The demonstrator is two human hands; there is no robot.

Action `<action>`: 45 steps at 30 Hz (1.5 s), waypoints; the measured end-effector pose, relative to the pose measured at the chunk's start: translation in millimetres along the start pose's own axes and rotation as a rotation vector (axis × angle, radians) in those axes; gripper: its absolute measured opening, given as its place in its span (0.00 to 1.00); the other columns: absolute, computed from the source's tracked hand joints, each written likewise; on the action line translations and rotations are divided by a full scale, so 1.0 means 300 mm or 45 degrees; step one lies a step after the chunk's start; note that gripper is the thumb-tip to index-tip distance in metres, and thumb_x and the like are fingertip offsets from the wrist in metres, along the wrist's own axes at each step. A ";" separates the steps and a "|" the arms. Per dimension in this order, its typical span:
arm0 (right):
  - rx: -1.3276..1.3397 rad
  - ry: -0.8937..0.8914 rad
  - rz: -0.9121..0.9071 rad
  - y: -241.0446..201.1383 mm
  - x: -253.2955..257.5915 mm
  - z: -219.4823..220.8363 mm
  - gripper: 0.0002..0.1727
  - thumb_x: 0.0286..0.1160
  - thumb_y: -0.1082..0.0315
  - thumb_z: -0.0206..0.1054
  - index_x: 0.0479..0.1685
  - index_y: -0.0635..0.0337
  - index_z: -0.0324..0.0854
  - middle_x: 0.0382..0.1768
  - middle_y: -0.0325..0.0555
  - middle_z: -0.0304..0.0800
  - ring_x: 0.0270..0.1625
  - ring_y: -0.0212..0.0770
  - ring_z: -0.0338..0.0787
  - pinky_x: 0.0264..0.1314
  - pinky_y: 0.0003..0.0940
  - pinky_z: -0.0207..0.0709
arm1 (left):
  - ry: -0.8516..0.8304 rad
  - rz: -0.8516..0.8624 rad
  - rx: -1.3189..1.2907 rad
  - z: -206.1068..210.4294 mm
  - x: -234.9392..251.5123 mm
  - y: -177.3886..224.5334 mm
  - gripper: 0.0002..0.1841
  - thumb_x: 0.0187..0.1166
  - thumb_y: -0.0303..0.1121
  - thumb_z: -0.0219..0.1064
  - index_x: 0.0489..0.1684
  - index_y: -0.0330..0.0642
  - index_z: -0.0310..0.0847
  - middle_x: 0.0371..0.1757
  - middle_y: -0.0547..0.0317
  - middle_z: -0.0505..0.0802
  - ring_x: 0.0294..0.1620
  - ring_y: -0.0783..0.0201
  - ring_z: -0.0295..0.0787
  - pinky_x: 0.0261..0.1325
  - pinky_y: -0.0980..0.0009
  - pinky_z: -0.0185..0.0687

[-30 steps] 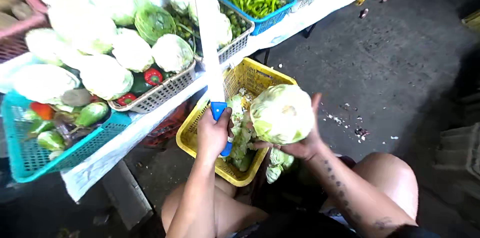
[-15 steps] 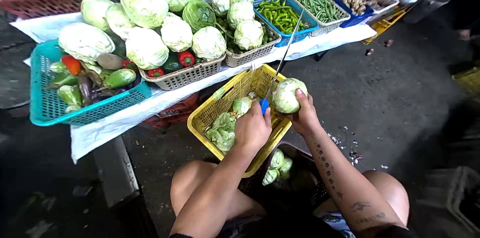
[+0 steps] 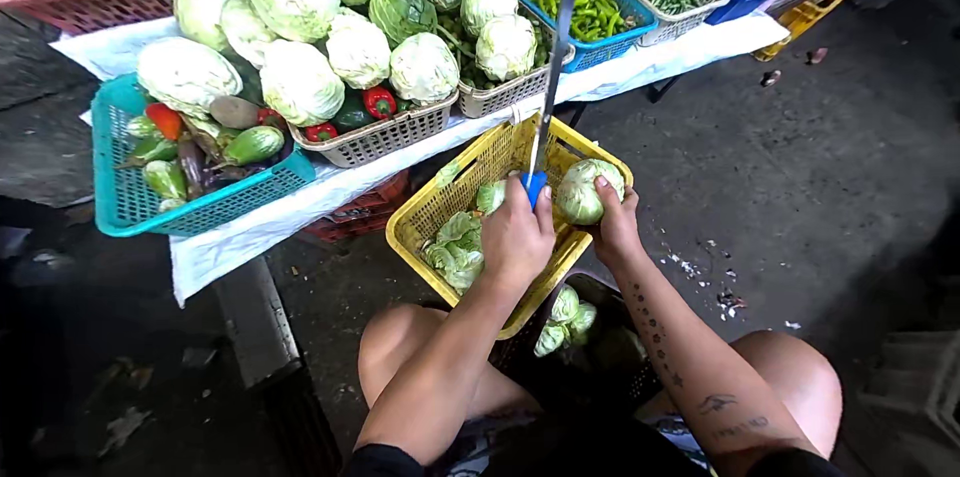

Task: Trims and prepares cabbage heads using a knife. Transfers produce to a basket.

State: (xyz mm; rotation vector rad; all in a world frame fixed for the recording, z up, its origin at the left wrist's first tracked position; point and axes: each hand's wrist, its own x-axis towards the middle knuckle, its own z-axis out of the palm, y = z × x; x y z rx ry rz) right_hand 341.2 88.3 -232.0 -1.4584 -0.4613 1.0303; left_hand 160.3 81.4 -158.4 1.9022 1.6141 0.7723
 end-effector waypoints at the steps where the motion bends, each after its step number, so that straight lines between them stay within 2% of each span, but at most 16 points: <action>1: -0.020 -0.006 -0.003 -0.016 0.002 0.010 0.55 0.65 0.35 0.76 0.86 0.46 0.45 0.66 0.58 0.82 0.57 0.58 0.91 0.48 0.58 0.90 | -0.216 -0.093 0.109 0.024 -0.002 -0.007 0.23 0.91 0.51 0.52 0.66 0.40 0.73 0.34 0.49 0.91 0.35 0.48 0.93 0.39 0.46 0.89; 3: -0.090 -0.012 -0.020 -0.039 0.004 0.019 0.54 0.65 0.35 0.76 0.86 0.46 0.46 0.66 0.57 0.82 0.57 0.57 0.91 0.48 0.59 0.90 | -0.721 -0.279 0.315 0.081 0.005 -0.048 0.24 0.91 0.51 0.50 0.71 0.42 0.73 0.50 0.42 0.93 0.55 0.41 0.93 0.55 0.39 0.86; 5: -0.092 -0.020 -0.045 -0.051 0.025 0.014 0.53 0.67 0.36 0.75 0.86 0.47 0.47 0.64 0.59 0.83 0.54 0.58 0.92 0.44 0.58 0.90 | -0.940 -0.354 0.375 0.098 0.009 -0.074 0.25 0.91 0.50 0.49 0.73 0.41 0.74 0.60 0.40 0.91 0.64 0.41 0.89 0.62 0.37 0.82; 7: -0.051 -0.057 -0.081 -0.066 0.046 0.007 0.52 0.69 0.38 0.74 0.86 0.47 0.46 0.64 0.58 0.83 0.54 0.58 0.92 0.44 0.57 0.90 | -0.864 -0.358 0.336 0.058 0.019 -0.053 0.25 0.93 0.52 0.47 0.72 0.42 0.74 0.57 0.42 0.92 0.63 0.43 0.90 0.62 0.40 0.83; 9: 0.048 -0.140 -0.061 -0.060 0.055 -0.011 0.50 0.71 0.36 0.71 0.87 0.46 0.47 0.67 0.56 0.82 0.59 0.57 0.90 0.50 0.57 0.89 | -0.605 -0.309 0.203 0.019 0.032 -0.032 0.24 0.93 0.53 0.48 0.66 0.41 0.75 0.46 0.44 0.93 0.52 0.44 0.93 0.53 0.41 0.86; 13: 0.482 -0.491 0.195 -0.069 0.039 -0.014 0.42 0.76 0.24 0.48 0.82 0.40 0.66 0.73 0.48 0.81 0.71 0.49 0.84 0.66 0.54 0.82 | -0.230 -0.214 -0.133 -0.017 0.075 -0.025 0.22 0.91 0.53 0.53 0.62 0.43 0.74 0.35 0.49 0.90 0.37 0.49 0.92 0.40 0.45 0.87; 16: 0.889 -0.610 0.422 -0.065 0.016 -0.013 0.48 0.67 0.16 0.37 0.68 0.42 0.77 0.59 0.52 0.87 0.56 0.51 0.89 0.51 0.53 0.86 | -0.176 -0.299 -0.438 -0.008 0.095 -0.037 0.27 0.85 0.61 0.60 0.57 0.43 0.77 0.31 0.51 0.88 0.28 0.55 0.88 0.32 0.51 0.88; 18: 0.896 -0.655 0.500 -0.003 0.019 -0.045 0.51 0.66 0.14 0.31 0.64 0.45 0.77 0.53 0.54 0.89 0.49 0.52 0.91 0.44 0.51 0.87 | -0.206 -0.375 -0.607 0.008 0.094 -0.054 0.30 0.79 0.62 0.67 0.59 0.41 0.77 0.32 0.51 0.87 0.24 0.57 0.85 0.29 0.55 0.86; 21: 0.617 -0.688 0.503 0.046 0.001 -0.072 0.57 0.63 0.11 0.28 0.79 0.42 0.71 0.64 0.57 0.87 0.59 0.55 0.90 0.53 0.58 0.87 | -0.304 -0.431 -0.621 0.016 0.092 -0.071 0.32 0.75 0.63 0.72 0.58 0.41 0.77 0.33 0.50 0.89 0.21 0.58 0.86 0.26 0.58 0.88; 23: 0.534 -0.599 0.544 0.042 -0.046 -0.043 0.57 0.66 0.12 0.29 0.80 0.48 0.67 0.64 0.62 0.85 0.58 0.60 0.90 0.51 0.60 0.88 | -0.385 -0.414 -0.521 0.012 0.085 -0.064 0.38 0.67 0.64 0.78 0.60 0.40 0.77 0.37 0.49 0.90 0.27 0.57 0.88 0.32 0.56 0.89; 25: 0.524 -0.510 0.537 0.047 -0.091 -0.029 0.54 0.69 0.14 0.32 0.80 0.46 0.68 0.64 0.60 0.85 0.59 0.58 0.90 0.54 0.58 0.88 | -0.434 -0.353 -0.338 0.015 0.051 -0.045 0.45 0.56 0.66 0.83 0.64 0.39 0.78 0.49 0.48 0.89 0.44 0.52 0.89 0.47 0.48 0.88; 27: 0.530 -0.475 0.468 0.034 -0.094 -0.006 0.51 0.71 0.16 0.33 0.79 0.44 0.69 0.64 0.56 0.86 0.60 0.54 0.90 0.57 0.55 0.88 | -0.431 -0.276 -0.171 0.025 0.047 -0.025 0.48 0.51 0.67 0.85 0.65 0.39 0.77 0.60 0.46 0.85 0.54 0.49 0.88 0.53 0.46 0.88; 32: 0.468 -0.394 0.401 -0.013 -0.109 -0.006 0.48 0.75 0.20 0.36 0.82 0.45 0.65 0.65 0.57 0.85 0.61 0.57 0.90 0.58 0.59 0.87 | -0.423 -0.229 -0.131 0.032 0.064 -0.018 0.41 0.57 0.60 0.86 0.63 0.39 0.78 0.57 0.48 0.86 0.52 0.51 0.88 0.53 0.47 0.87; 38: 0.508 -0.364 0.409 -0.019 -0.112 -0.020 0.49 0.75 0.19 0.36 0.84 0.44 0.63 0.70 0.60 0.82 0.65 0.61 0.88 0.60 0.64 0.85 | -0.503 -0.186 -0.170 -0.003 0.069 -0.015 0.25 0.75 0.52 0.77 0.55 0.40 0.81 0.49 0.49 0.88 0.43 0.53 0.89 0.46 0.50 0.88; 41: 0.575 -0.327 0.463 -0.018 -0.118 -0.023 0.51 0.71 0.16 0.35 0.83 0.43 0.64 0.68 0.60 0.82 0.62 0.60 0.89 0.56 0.61 0.87 | -0.515 -0.169 -0.133 -0.031 0.067 -0.013 0.14 0.81 0.43 0.70 0.50 0.42 0.82 0.36 0.51 0.90 0.32 0.55 0.91 0.37 0.51 0.89; 45: 0.800 -0.407 0.587 -0.026 -0.131 -0.027 0.56 0.63 0.11 0.37 0.80 0.45 0.67 0.66 0.61 0.83 0.60 0.60 0.89 0.55 0.59 0.87 | -0.433 -0.183 -0.171 -0.083 0.073 -0.011 0.13 0.81 0.41 0.70 0.52 0.42 0.82 0.30 0.51 0.89 0.26 0.55 0.87 0.29 0.52 0.85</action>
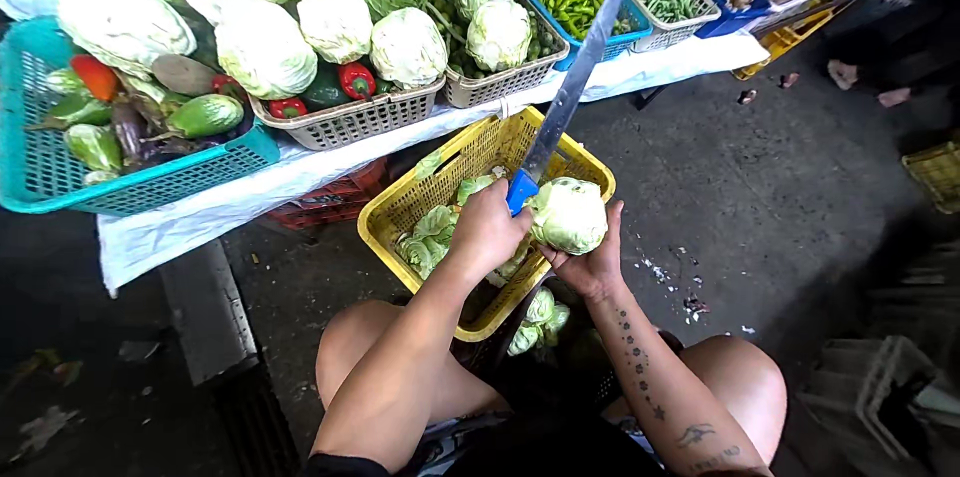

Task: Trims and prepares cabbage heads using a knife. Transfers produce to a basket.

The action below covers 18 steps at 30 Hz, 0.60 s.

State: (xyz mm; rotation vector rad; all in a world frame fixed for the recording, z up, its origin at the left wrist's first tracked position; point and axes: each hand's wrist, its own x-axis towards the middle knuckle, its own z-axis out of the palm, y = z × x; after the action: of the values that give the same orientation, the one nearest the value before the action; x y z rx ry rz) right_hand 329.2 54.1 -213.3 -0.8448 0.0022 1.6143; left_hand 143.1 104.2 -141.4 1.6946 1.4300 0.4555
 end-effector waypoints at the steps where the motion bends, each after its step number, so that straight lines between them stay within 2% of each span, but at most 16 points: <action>1: 0.024 -0.055 0.036 0.004 0.001 -0.006 0.57 0.62 0.10 0.36 0.79 0.44 0.69 0.66 0.60 0.83 0.61 0.59 0.89 0.56 0.58 0.86 | 0.032 -0.001 -0.042 -0.010 -0.006 0.002 0.14 0.81 0.41 0.70 0.54 0.42 0.81 0.30 0.50 0.89 0.25 0.54 0.86 0.28 0.52 0.84; 3: 0.041 -0.155 0.093 0.010 0.007 -0.024 0.58 0.61 0.09 0.35 0.79 0.45 0.69 0.67 0.60 0.82 0.64 0.59 0.87 0.61 0.59 0.84 | 0.109 -0.004 -0.120 -0.027 -0.004 0.001 0.15 0.81 0.41 0.71 0.57 0.42 0.81 0.31 0.51 0.90 0.23 0.56 0.87 0.26 0.54 0.86; 5: 0.016 -0.201 0.137 0.019 0.020 -0.039 0.57 0.61 0.10 0.35 0.76 0.45 0.72 0.62 0.59 0.85 0.58 0.56 0.88 0.55 0.54 0.86 | 0.183 0.009 -0.203 -0.043 0.022 -0.006 0.15 0.80 0.39 0.72 0.58 0.42 0.81 0.36 0.54 0.92 0.27 0.61 0.90 0.32 0.58 0.91; 8: 0.040 -0.225 0.213 0.029 0.020 -0.051 0.56 0.61 0.10 0.37 0.72 0.45 0.75 0.59 0.58 0.87 0.54 0.54 0.90 0.50 0.51 0.86 | 0.341 0.084 -0.343 -0.038 0.038 -0.026 0.14 0.74 0.33 0.71 0.56 0.42 0.82 0.37 0.58 0.93 0.26 0.66 0.90 0.31 0.64 0.91; 10: 0.028 -0.241 0.256 0.028 0.015 -0.059 0.55 0.61 0.10 0.38 0.71 0.46 0.77 0.58 0.60 0.87 0.54 0.56 0.90 0.49 0.54 0.87 | 0.411 0.126 -0.430 -0.033 0.038 -0.030 0.15 0.72 0.29 0.71 0.56 0.42 0.81 0.40 0.58 0.93 0.25 0.67 0.90 0.29 0.66 0.90; 13: 0.001 -0.455 0.323 0.013 0.024 -0.095 0.53 0.64 0.15 0.50 0.77 0.49 0.74 0.68 0.65 0.83 0.66 0.66 0.86 0.62 0.67 0.83 | 0.479 0.170 -0.502 -0.029 0.035 -0.026 0.17 0.71 0.26 0.71 0.58 0.40 0.80 0.43 0.57 0.94 0.26 0.67 0.90 0.29 0.67 0.90; 15: -0.054 -0.535 0.319 0.014 0.043 -0.123 0.47 0.66 0.22 0.58 0.73 0.50 0.77 0.64 0.60 0.87 0.63 0.58 0.88 0.62 0.59 0.84 | 0.528 0.198 -0.506 -0.030 0.036 -0.024 0.17 0.71 0.24 0.69 0.59 0.39 0.80 0.43 0.57 0.93 0.27 0.68 0.90 0.30 0.67 0.90; 16: -0.072 -0.550 0.322 0.017 0.051 -0.136 0.43 0.64 0.25 0.64 0.68 0.51 0.81 0.60 0.58 0.89 0.61 0.54 0.90 0.61 0.55 0.86 | 0.553 0.210 -0.507 -0.032 0.038 -0.025 0.17 0.71 0.23 0.69 0.58 0.39 0.80 0.43 0.57 0.93 0.26 0.68 0.90 0.29 0.68 0.90; 18: -0.078 -0.605 0.341 0.029 0.065 -0.166 0.41 0.59 0.31 0.72 0.65 0.53 0.83 0.58 0.56 0.91 0.60 0.51 0.91 0.65 0.53 0.85 | 0.601 0.208 -0.520 -0.037 0.044 -0.031 0.16 0.70 0.23 0.68 0.56 0.39 0.81 0.40 0.58 0.93 0.25 0.68 0.89 0.28 0.68 0.90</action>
State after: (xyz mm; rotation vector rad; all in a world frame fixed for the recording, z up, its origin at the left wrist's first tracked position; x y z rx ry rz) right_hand 347.6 46.3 -263.5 -0.5037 -0.2814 2.0455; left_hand 133.0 120.4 -145.6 1.4248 1.3965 1.2154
